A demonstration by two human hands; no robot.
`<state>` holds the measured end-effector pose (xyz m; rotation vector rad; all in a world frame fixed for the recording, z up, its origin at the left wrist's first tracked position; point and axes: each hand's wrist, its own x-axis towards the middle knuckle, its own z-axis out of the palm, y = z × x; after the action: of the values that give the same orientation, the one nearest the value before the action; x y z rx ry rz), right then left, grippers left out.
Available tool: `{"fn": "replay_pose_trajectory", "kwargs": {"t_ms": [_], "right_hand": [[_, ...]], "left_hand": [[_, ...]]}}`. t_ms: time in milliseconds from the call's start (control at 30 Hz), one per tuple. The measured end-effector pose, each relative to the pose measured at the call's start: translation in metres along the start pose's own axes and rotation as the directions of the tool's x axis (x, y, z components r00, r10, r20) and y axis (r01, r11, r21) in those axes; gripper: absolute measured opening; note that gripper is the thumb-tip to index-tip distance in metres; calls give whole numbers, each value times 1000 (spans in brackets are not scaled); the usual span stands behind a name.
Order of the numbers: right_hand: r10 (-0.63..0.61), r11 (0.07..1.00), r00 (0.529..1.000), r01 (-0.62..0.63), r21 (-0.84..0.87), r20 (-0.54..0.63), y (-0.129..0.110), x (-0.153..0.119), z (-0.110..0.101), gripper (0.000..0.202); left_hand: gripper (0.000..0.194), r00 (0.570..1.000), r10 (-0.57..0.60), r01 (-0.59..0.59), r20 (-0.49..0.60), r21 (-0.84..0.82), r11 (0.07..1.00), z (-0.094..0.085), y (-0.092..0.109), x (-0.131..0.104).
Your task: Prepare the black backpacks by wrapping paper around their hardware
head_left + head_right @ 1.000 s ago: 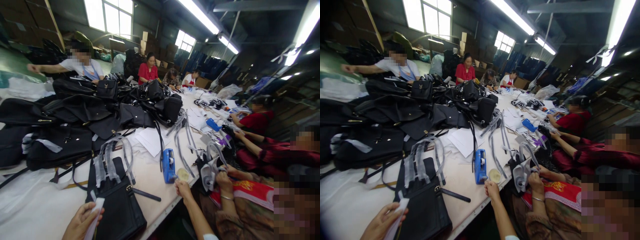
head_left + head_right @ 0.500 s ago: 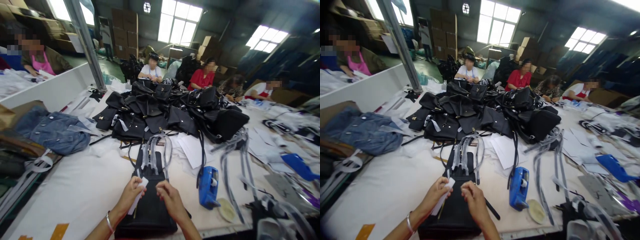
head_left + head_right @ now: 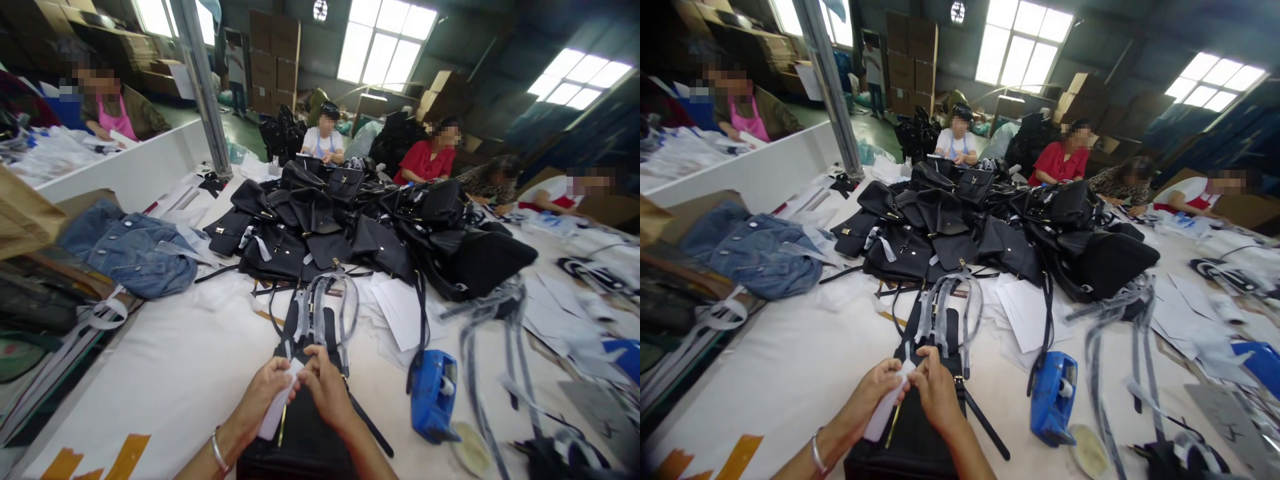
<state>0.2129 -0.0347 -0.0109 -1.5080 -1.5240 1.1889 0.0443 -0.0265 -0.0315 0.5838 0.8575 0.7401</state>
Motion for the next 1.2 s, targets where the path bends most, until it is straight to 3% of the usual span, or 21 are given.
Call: {"fn": "replay_pose_trajectory", "kwargs": {"t_ms": [100,200,267,433,533,667,767,933,967,1067,1200], "right_hand": [[-4,986,999,-3,169,42,10,9,7,25],[6,988,1000,-7,154,7,23,17,14,21],[27,990,1000,-27,137,-3,31,19,16,20],[208,953,978,-199,230,-15,32,8,13,24],[258,930,966,-255,263,24,21,6,16,27],[268,946,963,-261,194,-10,15,14,25,31],[267,945,963,-257,203,-21,20,18,30,30],[214,959,975,-200,200,-52,21,19,37,21],[212,966,974,-197,167,-81,20,19,38,20],[190,981,965,-179,74,-179,17,19,41,23],[273,927,959,-242,285,-75,25,6,47,37]], "left_hand": [[22,991,-101,113,90,-140,984,-9,5,4],[19,964,-193,234,182,-238,943,-16,11,7],[20,961,-201,247,190,-260,934,-18,13,7],[22,994,-88,97,67,-149,984,-11,12,4],[23,1000,23,-23,1,52,998,0,11,3],[19,967,237,-181,-88,417,891,11,8,-2],[23,945,305,-212,-121,483,849,12,4,-4],[80,987,139,-114,-80,260,959,1,-3,0],[78,996,78,-63,-53,245,968,-2,-3,0],[47,994,-103,90,42,243,966,-13,0,-10],[38,992,-118,110,49,144,983,-24,4,-27]]}}
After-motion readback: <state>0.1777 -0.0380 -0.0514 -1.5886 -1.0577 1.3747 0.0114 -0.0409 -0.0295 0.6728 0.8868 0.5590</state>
